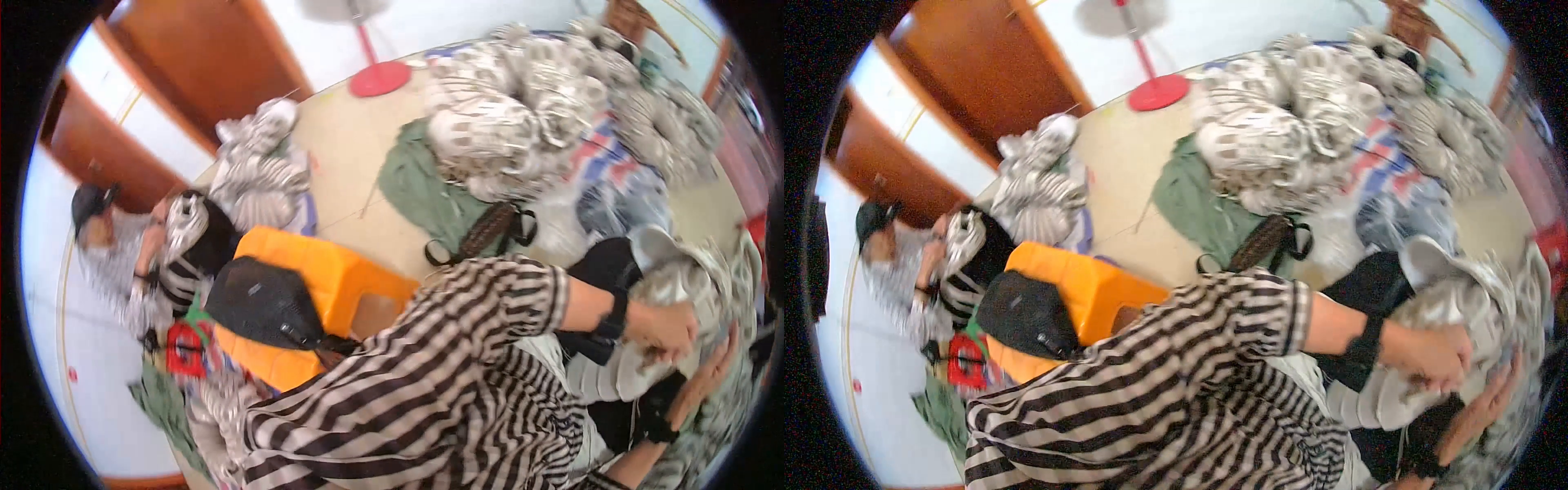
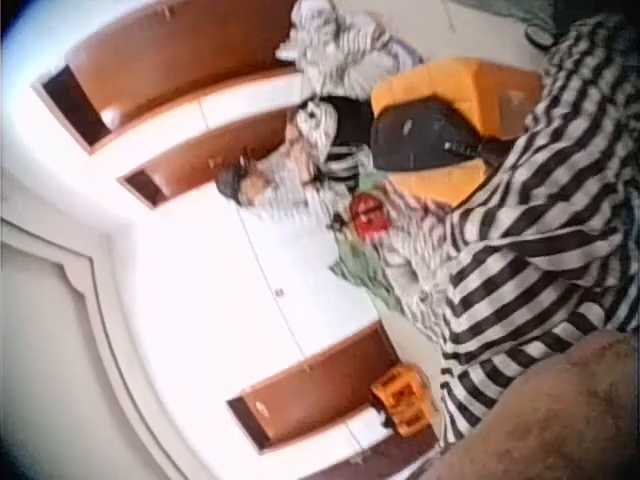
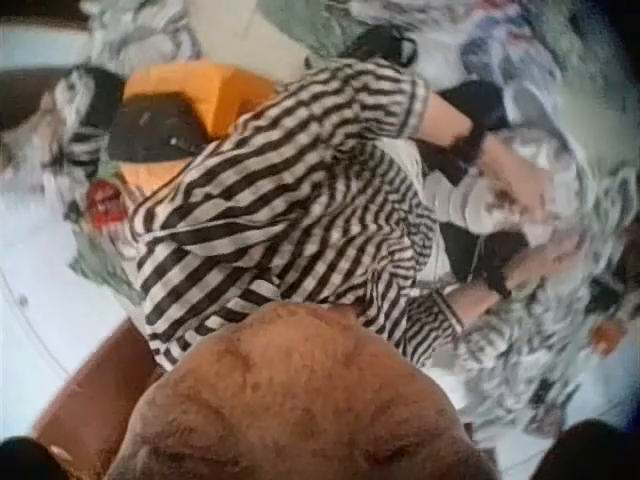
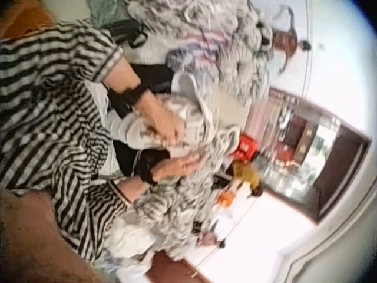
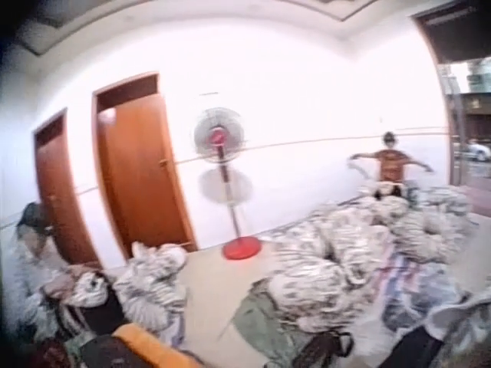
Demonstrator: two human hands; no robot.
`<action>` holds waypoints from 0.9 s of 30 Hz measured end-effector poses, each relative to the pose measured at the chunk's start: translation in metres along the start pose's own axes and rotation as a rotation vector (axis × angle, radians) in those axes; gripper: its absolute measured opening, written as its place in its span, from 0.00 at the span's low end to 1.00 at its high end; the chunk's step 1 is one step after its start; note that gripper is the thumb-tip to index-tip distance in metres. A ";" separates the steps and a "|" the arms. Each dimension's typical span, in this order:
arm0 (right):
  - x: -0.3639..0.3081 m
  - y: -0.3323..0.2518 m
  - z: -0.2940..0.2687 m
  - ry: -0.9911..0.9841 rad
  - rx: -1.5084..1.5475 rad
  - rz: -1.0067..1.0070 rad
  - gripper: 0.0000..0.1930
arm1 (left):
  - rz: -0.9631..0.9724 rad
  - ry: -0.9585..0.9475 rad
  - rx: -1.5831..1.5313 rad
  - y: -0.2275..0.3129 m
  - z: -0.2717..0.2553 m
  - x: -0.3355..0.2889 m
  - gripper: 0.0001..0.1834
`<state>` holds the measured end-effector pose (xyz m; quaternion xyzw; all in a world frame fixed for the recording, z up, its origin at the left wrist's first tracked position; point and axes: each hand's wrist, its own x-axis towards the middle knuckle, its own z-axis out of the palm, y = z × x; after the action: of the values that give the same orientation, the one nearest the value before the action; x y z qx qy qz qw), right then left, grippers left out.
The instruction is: Lacing white athletic shoes in a shoe manufacturing environment.
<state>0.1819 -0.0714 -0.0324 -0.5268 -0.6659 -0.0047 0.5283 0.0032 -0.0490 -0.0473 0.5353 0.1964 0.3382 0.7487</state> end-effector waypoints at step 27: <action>0.024 0.117 0.012 -0.433 -0.102 -0.247 0.25 | 0.740 -0.017 0.728 0.023 0.071 0.042 0.15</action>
<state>0.2587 0.0041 -0.0850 -0.4561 -0.8218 0.0101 0.3413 0.0720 -0.0622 0.0017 0.7974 0.0929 0.4856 0.3460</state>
